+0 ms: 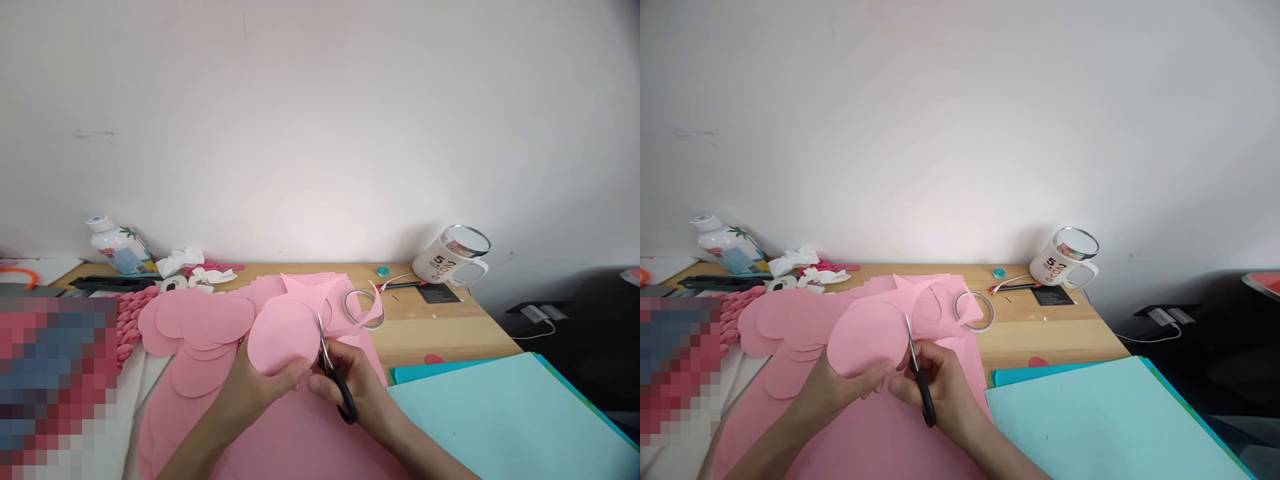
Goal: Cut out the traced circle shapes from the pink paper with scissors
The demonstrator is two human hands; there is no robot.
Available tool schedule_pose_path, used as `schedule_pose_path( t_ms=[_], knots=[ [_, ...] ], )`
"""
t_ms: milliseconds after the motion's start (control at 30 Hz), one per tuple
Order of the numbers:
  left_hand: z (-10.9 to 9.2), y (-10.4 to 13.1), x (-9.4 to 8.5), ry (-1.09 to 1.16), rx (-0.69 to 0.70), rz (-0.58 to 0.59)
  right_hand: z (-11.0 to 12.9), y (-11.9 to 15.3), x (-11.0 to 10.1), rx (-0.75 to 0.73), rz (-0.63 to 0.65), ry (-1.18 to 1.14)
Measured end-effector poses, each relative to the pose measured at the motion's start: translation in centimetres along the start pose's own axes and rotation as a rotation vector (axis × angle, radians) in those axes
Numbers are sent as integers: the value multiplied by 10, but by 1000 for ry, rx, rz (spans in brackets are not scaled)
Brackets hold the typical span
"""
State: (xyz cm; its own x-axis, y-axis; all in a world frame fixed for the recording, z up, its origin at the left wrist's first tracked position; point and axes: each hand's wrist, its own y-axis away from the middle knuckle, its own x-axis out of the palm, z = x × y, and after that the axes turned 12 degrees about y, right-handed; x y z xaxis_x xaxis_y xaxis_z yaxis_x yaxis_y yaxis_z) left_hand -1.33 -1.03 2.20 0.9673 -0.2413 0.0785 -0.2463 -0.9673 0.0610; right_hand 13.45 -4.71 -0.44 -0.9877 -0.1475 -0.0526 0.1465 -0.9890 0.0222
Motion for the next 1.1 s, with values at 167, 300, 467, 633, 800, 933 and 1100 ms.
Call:
schedule_pose_path(
  t_ms=[167,300,467,633,800,933,1100],
  knots=[
    [0,0,0,2,2,1,2,0,1,0,-10,-6],
    [1,0,-1,0,-9,4,2,0,2,12,-14,-11],
    [0,0,-1,7,-31,26,-1,1,1,30,-10,-17],
    [-2,0,0,55,-50,40,-2,0,1,25,-21,-34],
    [-2,0,-1,57,-54,45,-1,0,1,38,-33,-16],
    [-4,0,0,46,-57,33,1,0,1,45,-35,20],
    [-5,0,1,30,-57,12,1,0,1,41,-38,43]
  ],
)
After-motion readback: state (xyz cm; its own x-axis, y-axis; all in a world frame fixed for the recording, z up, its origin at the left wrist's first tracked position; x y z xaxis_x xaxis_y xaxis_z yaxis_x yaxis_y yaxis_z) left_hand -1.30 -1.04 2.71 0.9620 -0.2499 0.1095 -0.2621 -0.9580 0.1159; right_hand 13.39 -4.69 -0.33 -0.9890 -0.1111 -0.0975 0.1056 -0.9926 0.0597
